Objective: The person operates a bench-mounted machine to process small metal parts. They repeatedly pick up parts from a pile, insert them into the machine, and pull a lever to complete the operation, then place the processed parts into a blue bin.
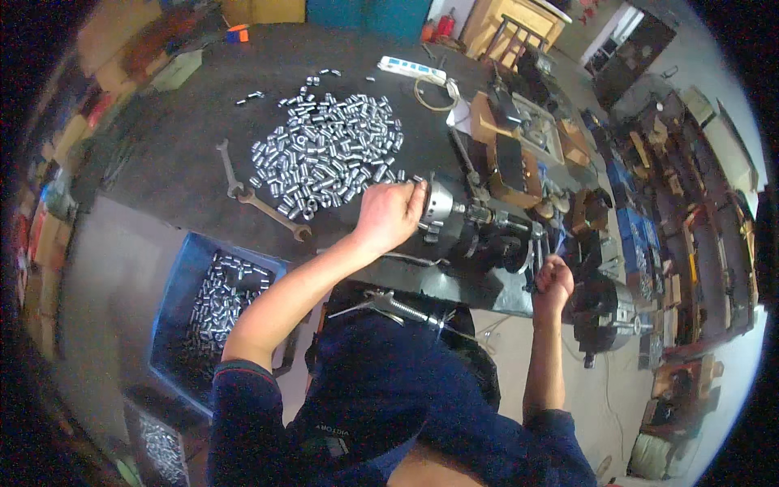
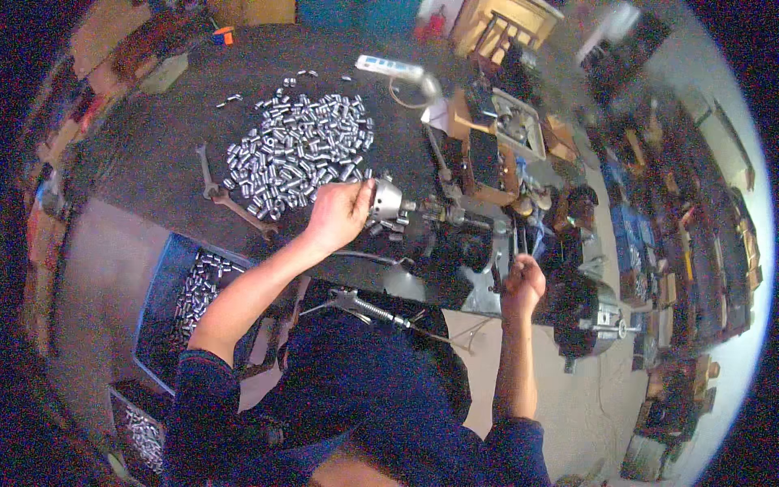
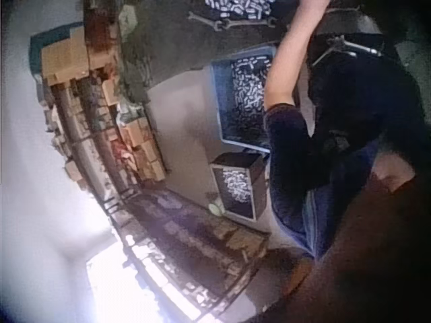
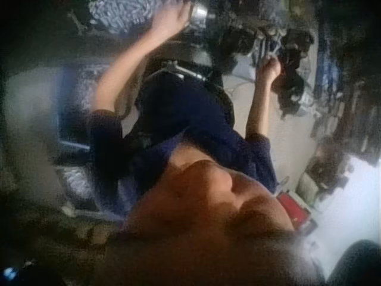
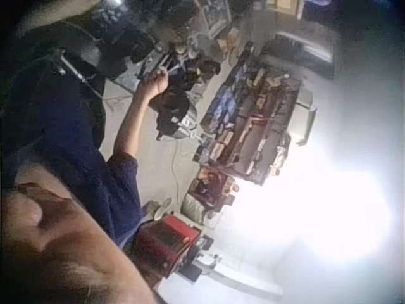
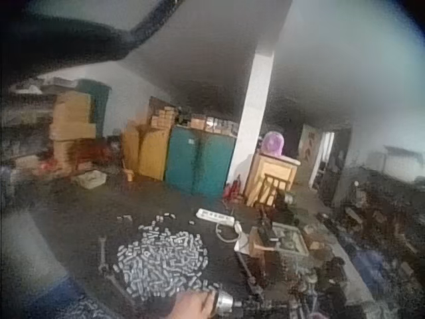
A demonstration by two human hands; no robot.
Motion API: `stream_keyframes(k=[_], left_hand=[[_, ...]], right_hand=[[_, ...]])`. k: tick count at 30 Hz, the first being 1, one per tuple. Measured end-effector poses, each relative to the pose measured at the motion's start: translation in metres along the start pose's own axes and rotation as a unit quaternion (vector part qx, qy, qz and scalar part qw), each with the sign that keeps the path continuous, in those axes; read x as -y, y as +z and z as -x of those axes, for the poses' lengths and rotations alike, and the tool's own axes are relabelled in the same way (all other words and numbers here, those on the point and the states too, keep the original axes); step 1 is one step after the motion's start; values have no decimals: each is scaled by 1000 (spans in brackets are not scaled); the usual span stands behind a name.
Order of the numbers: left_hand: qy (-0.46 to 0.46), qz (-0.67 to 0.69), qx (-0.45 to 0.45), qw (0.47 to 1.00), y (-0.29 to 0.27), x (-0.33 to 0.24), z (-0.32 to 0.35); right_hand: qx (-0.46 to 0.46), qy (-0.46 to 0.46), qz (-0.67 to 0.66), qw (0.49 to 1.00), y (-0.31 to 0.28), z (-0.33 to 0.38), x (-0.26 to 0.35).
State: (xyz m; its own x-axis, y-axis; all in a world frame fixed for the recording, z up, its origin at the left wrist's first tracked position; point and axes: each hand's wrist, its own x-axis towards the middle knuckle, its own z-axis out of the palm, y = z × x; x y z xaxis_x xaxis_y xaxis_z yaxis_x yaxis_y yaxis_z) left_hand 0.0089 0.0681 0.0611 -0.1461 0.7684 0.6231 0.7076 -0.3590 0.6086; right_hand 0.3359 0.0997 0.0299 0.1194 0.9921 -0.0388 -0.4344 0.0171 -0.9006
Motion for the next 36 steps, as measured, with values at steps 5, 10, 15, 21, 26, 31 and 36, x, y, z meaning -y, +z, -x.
stream_keyframes(k=[5,10,15,21,26,31,36], left_hand=[[-12,14,5,1000,-4,-1,-1],[-15,7,26,1000,-4,-3,-9],[-33,20,47,998,-10,3,-10],[-66,52,90,992,-21,3,-5],[-95,43,93,990,-23,1,-4],[-104,61,86,989,-20,5,-6],[-207,94,84,970,-44,34,8]], right_hand=[[-27,24,35,999,-18,-15,-26],[-81,-61,136,985,-6,-83,-52],[-55,-131,123,982,57,-86,4],[-27,-206,43,977,64,-24,40],[2,-142,6,990,17,9,22],[-51,-12,5,999,-6,-4,-13],[-119,-53,166,978,-1,-70,-44]])
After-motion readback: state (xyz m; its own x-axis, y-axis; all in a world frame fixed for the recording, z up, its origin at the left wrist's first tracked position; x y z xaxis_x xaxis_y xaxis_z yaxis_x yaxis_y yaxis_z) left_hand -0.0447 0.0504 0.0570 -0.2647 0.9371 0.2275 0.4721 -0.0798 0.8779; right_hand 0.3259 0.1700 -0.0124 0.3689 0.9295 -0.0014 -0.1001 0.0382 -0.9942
